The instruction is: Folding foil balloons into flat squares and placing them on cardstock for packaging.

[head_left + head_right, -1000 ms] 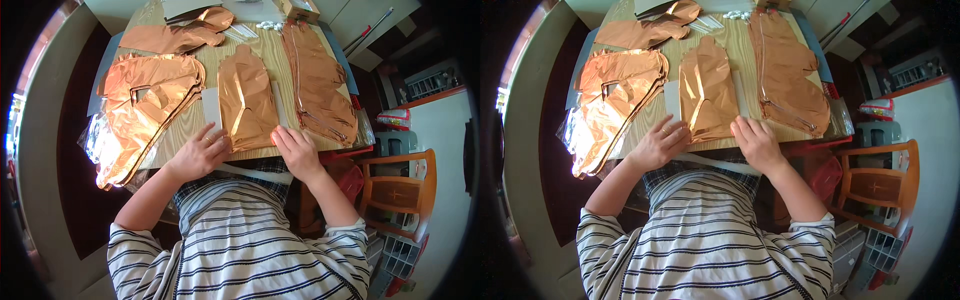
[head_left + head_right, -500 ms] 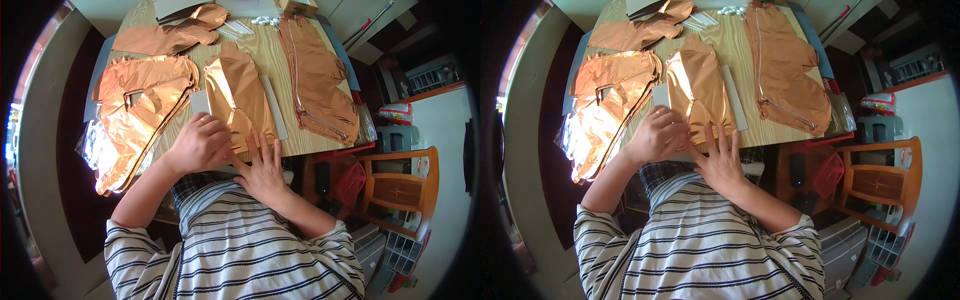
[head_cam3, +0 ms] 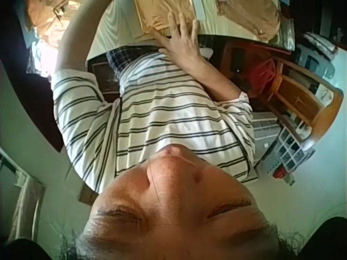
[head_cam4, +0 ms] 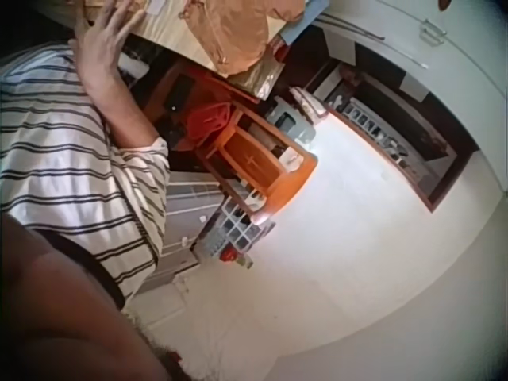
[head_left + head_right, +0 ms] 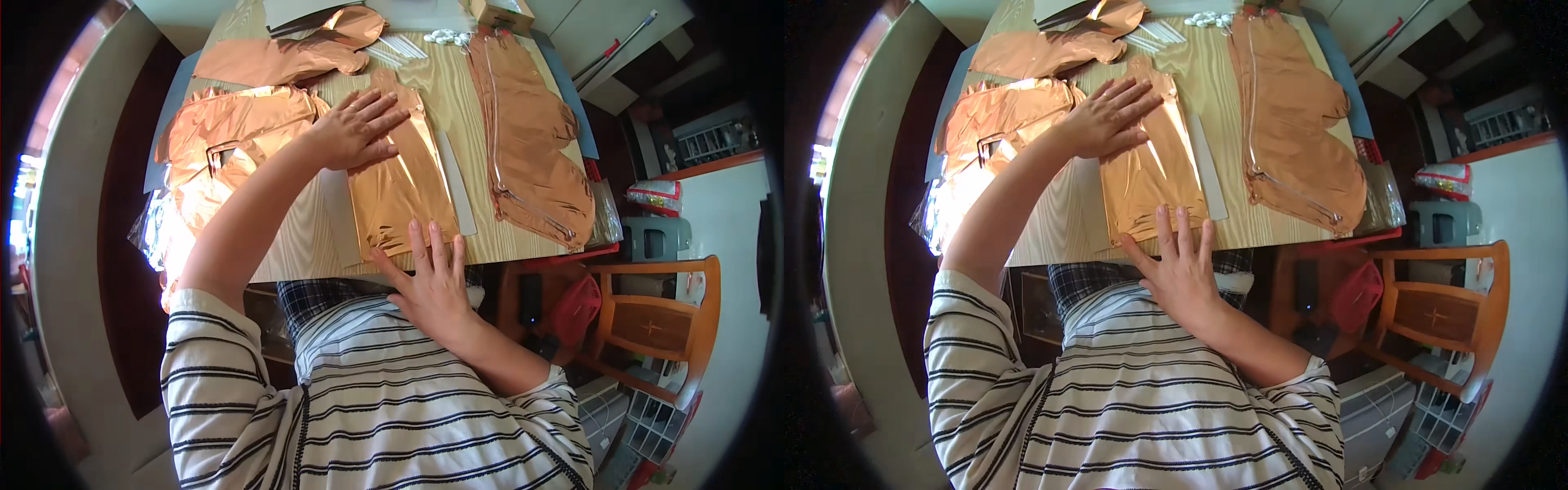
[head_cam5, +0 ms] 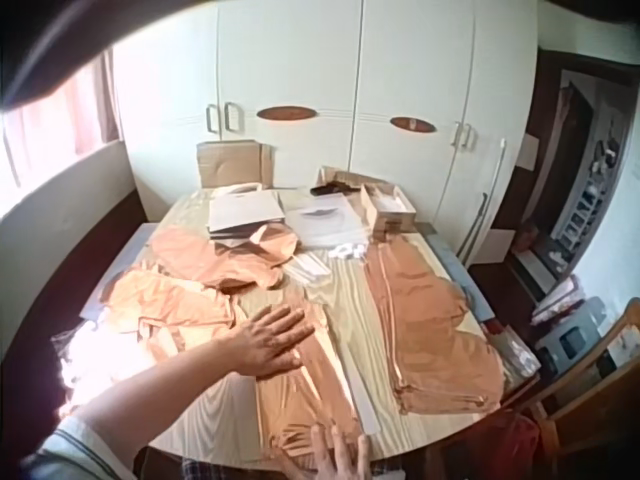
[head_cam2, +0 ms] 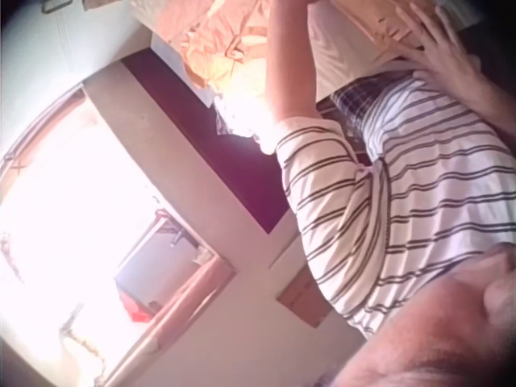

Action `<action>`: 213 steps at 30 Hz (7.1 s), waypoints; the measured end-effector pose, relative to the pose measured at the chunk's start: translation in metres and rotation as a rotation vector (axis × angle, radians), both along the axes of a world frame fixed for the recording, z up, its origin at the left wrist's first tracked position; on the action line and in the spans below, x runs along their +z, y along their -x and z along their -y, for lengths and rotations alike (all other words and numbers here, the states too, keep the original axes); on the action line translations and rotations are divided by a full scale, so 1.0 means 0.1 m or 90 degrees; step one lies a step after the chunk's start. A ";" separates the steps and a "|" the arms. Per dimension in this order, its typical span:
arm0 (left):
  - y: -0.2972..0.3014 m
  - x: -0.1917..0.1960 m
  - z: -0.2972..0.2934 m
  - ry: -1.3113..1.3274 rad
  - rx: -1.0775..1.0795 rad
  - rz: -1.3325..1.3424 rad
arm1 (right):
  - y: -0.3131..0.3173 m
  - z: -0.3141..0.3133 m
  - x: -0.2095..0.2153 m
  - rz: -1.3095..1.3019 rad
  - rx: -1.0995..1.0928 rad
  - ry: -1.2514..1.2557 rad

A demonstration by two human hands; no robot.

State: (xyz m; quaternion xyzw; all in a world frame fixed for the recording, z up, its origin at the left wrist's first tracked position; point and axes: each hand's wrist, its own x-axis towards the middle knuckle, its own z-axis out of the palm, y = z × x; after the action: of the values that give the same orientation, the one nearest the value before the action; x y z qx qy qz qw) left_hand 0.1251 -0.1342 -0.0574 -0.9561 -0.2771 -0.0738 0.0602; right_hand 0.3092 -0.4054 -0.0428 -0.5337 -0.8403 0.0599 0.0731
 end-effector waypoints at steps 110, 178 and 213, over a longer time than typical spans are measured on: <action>0.51 0.31 1.98 0.211 0.009 0.272 | -0.65 0.12 -0.14 -0.927 -0.444 0.561; 0.32 0.19 2.55 0.831 0.548 0.684 | -0.24 0.31 -0.23 -1.125 -0.534 0.405; 0.36 0.23 2.61 0.810 0.546 0.723 | -0.10 0.28 -0.20 -1.168 -0.517 0.314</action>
State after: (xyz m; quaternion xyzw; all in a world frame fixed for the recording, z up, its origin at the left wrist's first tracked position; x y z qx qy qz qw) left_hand 0.0891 -0.3949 -0.0345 -0.4477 -0.5799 -0.3341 -0.5930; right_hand 0.3192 -0.4336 -0.0628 -0.5260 -0.1823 0.5853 0.5895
